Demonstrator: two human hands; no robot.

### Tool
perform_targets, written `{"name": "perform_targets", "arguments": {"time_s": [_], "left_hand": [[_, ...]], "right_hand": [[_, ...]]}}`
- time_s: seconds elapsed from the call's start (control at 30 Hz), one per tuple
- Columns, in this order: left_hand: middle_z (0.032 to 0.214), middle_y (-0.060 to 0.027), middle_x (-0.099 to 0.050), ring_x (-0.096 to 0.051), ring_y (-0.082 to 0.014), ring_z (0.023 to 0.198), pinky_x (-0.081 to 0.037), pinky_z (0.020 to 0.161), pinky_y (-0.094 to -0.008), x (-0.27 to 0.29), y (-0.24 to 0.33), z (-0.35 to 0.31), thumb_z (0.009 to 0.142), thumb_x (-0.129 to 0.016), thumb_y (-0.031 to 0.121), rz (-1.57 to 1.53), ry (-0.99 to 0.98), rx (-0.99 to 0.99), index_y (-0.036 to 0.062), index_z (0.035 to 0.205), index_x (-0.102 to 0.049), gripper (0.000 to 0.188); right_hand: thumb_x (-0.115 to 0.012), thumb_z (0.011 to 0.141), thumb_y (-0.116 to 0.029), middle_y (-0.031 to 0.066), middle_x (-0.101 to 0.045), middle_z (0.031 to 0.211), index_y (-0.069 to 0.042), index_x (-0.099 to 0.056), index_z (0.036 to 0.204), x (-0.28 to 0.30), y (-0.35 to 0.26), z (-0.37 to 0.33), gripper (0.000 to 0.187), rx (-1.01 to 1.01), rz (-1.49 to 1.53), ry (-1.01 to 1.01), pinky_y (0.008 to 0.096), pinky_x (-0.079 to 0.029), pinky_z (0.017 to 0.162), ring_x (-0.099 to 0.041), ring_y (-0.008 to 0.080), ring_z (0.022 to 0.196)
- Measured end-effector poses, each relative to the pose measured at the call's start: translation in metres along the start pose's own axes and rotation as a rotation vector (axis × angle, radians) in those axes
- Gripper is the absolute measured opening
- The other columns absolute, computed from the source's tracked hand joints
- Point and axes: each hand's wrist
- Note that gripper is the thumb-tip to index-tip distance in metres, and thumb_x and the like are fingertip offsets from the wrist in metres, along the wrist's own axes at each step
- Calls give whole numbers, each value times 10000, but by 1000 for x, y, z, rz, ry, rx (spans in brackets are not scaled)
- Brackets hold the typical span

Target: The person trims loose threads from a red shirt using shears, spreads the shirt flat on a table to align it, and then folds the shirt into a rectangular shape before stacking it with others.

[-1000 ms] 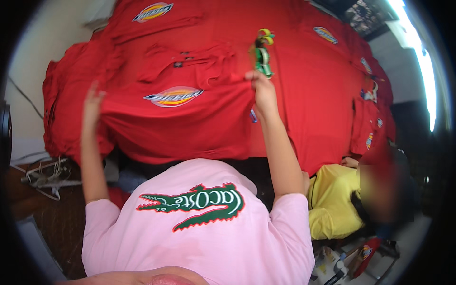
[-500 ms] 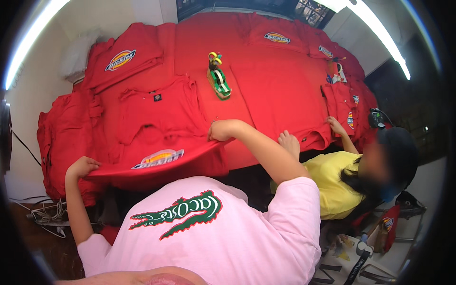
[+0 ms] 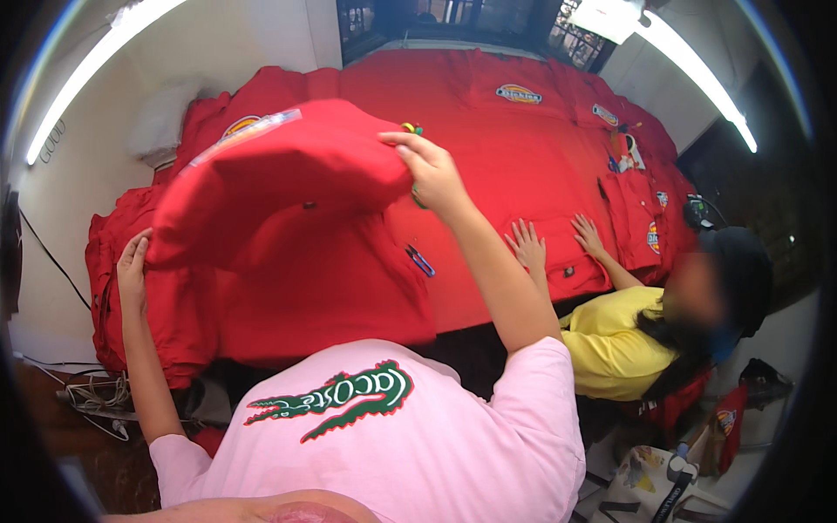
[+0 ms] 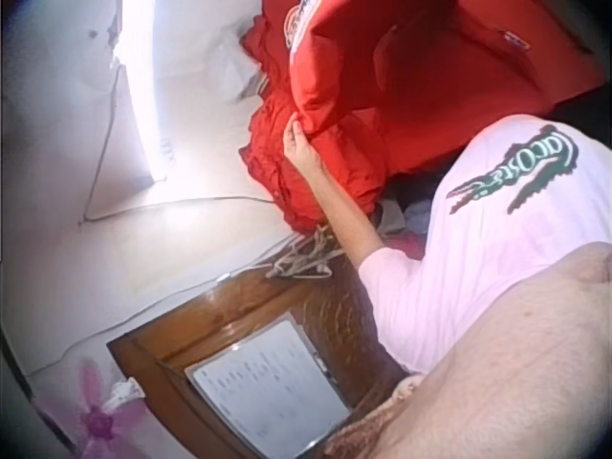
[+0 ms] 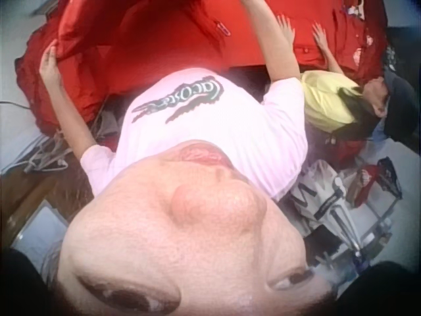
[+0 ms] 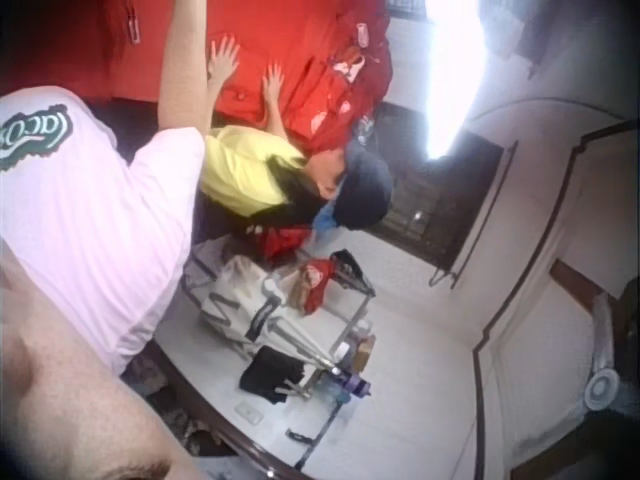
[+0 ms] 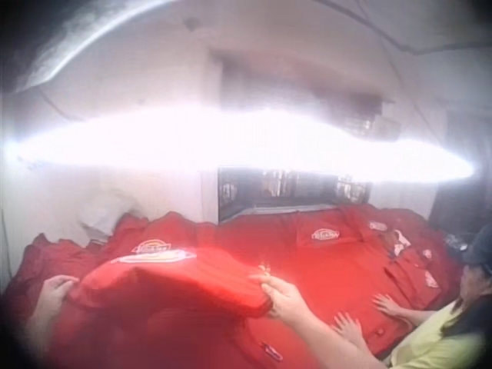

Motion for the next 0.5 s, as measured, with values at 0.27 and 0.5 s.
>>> {"name": "perform_targets", "arguments": {"time_s": [0.27, 0.5], "left_hand": [[1345, -68, -653, -600, -141, 1240, -473, 1068, -321, 45, 68, 6, 1058, -578, 141, -228, 165, -168, 21, 1337, -636, 309], [1381, -105, -607, -614, -170, 1220, -488, 1057, -323, 42, 66, 67, 998, -558, 35, -457, -287, 1, 19, 1458, -511, 463]], "right_hand": [[-628, 1026, -107, -5, -690, 1074, -15, -702, 1235, 3, -73, 38, 239, 41, 138, 209, 218, -489, 849, -609, 47, 911], [-587, 1029, -66, 31, -684, 1137, -26, -673, 1267, -6, -40, 118, 256, -69, 219, 175, 241, -504, 923, -632, 94, 1013]]}}
Point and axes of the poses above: each hand's wrist, its own z-axis towards the middle knuckle, its own x-axis out of the back of the hand, y = z × x
